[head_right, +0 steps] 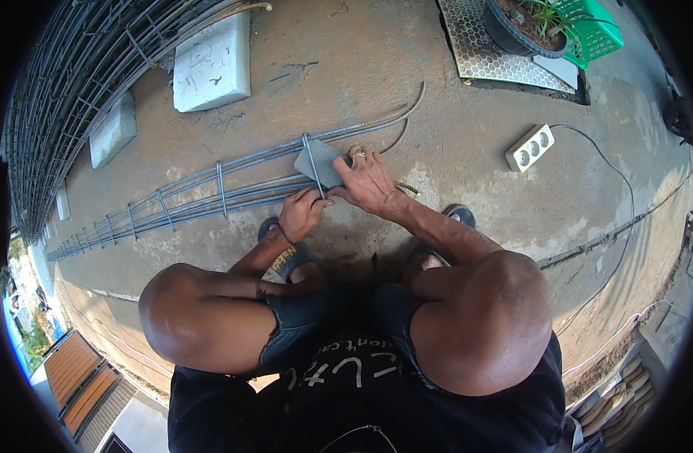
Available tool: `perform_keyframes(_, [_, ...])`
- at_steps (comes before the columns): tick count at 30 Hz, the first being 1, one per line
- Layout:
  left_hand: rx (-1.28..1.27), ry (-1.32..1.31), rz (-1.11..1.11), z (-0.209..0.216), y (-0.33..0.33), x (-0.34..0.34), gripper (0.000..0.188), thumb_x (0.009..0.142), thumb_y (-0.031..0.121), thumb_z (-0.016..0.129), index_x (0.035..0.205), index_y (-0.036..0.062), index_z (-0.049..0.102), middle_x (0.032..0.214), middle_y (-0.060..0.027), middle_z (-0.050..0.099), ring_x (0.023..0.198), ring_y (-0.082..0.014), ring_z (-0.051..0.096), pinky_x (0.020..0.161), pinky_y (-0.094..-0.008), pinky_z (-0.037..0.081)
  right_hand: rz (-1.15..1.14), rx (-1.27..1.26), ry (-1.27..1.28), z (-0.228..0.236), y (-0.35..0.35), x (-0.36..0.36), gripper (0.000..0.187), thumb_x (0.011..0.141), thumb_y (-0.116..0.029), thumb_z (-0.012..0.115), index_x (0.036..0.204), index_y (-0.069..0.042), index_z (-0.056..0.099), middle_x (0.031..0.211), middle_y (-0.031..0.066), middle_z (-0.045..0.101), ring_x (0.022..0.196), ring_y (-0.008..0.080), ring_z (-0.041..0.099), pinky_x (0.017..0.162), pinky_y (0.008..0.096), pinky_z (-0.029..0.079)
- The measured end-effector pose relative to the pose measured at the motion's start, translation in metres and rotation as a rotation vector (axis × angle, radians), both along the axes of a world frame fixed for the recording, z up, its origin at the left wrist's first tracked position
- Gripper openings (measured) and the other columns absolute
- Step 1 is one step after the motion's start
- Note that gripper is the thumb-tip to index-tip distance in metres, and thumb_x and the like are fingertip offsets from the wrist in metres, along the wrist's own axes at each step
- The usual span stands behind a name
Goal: The person arranges and secures metal stirrups onto reinforcement bars by hand and then uses a piece of tile to mark or measure positions along the length of the metal frame.
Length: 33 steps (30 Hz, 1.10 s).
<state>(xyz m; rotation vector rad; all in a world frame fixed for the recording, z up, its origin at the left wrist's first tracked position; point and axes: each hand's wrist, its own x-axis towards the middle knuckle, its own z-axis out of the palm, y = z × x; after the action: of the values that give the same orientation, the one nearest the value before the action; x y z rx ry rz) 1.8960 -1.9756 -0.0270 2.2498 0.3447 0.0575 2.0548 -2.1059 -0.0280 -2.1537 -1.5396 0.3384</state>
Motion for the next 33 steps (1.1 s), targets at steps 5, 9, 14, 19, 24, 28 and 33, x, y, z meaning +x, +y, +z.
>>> perform_keyframes(5, [0.152, 0.135, -0.093, 0.007, -0.001, 0.003, 0.025, 0.086, 0.02, 0.062, 0.081, -0.0031, 0.055, 0.081, -0.0208, 0.057, 0.077, -0.0411, 0.058, 0.066, -0.0474, 0.046, 0.082, -0.102, 0.055, 0.009, 0.006, 0.01, 0.056, 0.071, -0.038, 0.075, 0.107, -0.005, 0.048, 0.103, 0.0232, 0.051, 0.096, 0.0432, 0.052, 0.082, 0.0493, 0.042])
perform_keyframes(9, [0.138, 0.126, -0.059, 0.008, -0.002, 0.001, 0.023, 0.086, 0.018, 0.06, 0.086, -0.0042, 0.056, 0.083, -0.0239, 0.058, 0.079, -0.0428, 0.058, 0.07, -0.0486, 0.047, 0.204, -0.198, 0.129, 0.018, 0.014, 0.025, 0.053, 0.074, -0.033, 0.074, 0.11, -0.007, 0.045, 0.109, 0.0279, 0.052, 0.104, 0.0479, 0.052, 0.088, 0.0509, 0.044])
perform_keyframes(14, [0.048, 0.255, 0.008, 0.021, -0.004, 0.013, 0.028, 0.085, 0.021, 0.062, 0.093, -0.0059, 0.056, 0.09, -0.0261, 0.06, 0.084, -0.0433, 0.059, 0.072, -0.0484, 0.048, 0.161, -0.09, 0.108, 0.007, 0.001, 0.019, 0.052, 0.074, -0.031, 0.074, 0.11, -0.007, 0.045, 0.11, 0.028, 0.051, 0.103, 0.0486, 0.053, 0.086, 0.0511, 0.046])
perform_keyframes(19, [0.127, 0.258, -0.007, 0.012, -0.008, 0.012, 0.025, 0.083, 0.016, 0.061, 0.092, -0.0073, 0.057, 0.09, -0.0264, 0.061, 0.084, -0.0434, 0.059, 0.075, -0.0488, 0.048, 0.134, -0.015, 0.104, -0.002, -0.007, 0.014, 0.047, 0.075, -0.031, 0.073, 0.105, -0.006, 0.047, 0.111, 0.0271, 0.05, 0.097, 0.0463, 0.054, 0.083, 0.0501, 0.047])
perform_keyframes(24, [0.166, 0.182, -0.016, 0.003, -0.009, 0.01, 0.019, 0.081, 0.011, 0.063, 0.088, -0.0059, 0.058, 0.087, -0.0248, 0.061, 0.081, -0.043, 0.059, 0.072, -0.0488, 0.047, 0.131, 0.124, 0.013, -0.003, -0.004, 0.009, 0.047, 0.072, -0.028, 0.076, 0.103, -0.006, 0.048, 0.107, 0.0231, 0.051, 0.09, 0.0428, 0.056, 0.075, 0.0486, 0.048])
perform_keyframes(28, [0.102, 0.141, 0.05, 0.003, -0.008, 0.012, 0.016, 0.078, 0.011, 0.066, 0.082, -0.0035, 0.06, 0.077, -0.0232, 0.061, 0.073, -0.0412, 0.061, 0.064, -0.0467, 0.047, 0.111, 0.037, 0.07, -0.001, -0.005, 0.009, 0.047, 0.072, -0.028, 0.076, 0.102, -0.006, 0.048, 0.107, 0.0229, 0.05, 0.089, 0.0428, 0.056, 0.075, 0.049, 0.048])
perform_keyframes(33, [-0.051, 0.189, 0.185, 0.01, -0.016, 0.015, 0.017, 0.078, 0.014, 0.067, 0.076, -0.002, 0.06, 0.065, -0.0216, 0.06, 0.062, -0.0401, 0.06, 0.057, -0.0447, 0.046, 0.069, -0.007, 0.087, 0.004, -0.002, 0.01, 0.047, 0.073, -0.03, 0.075, 0.102, -0.006, 0.047, 0.109, 0.0226, 0.051, 0.091, 0.0423, 0.056, 0.075, 0.0493, 0.047])
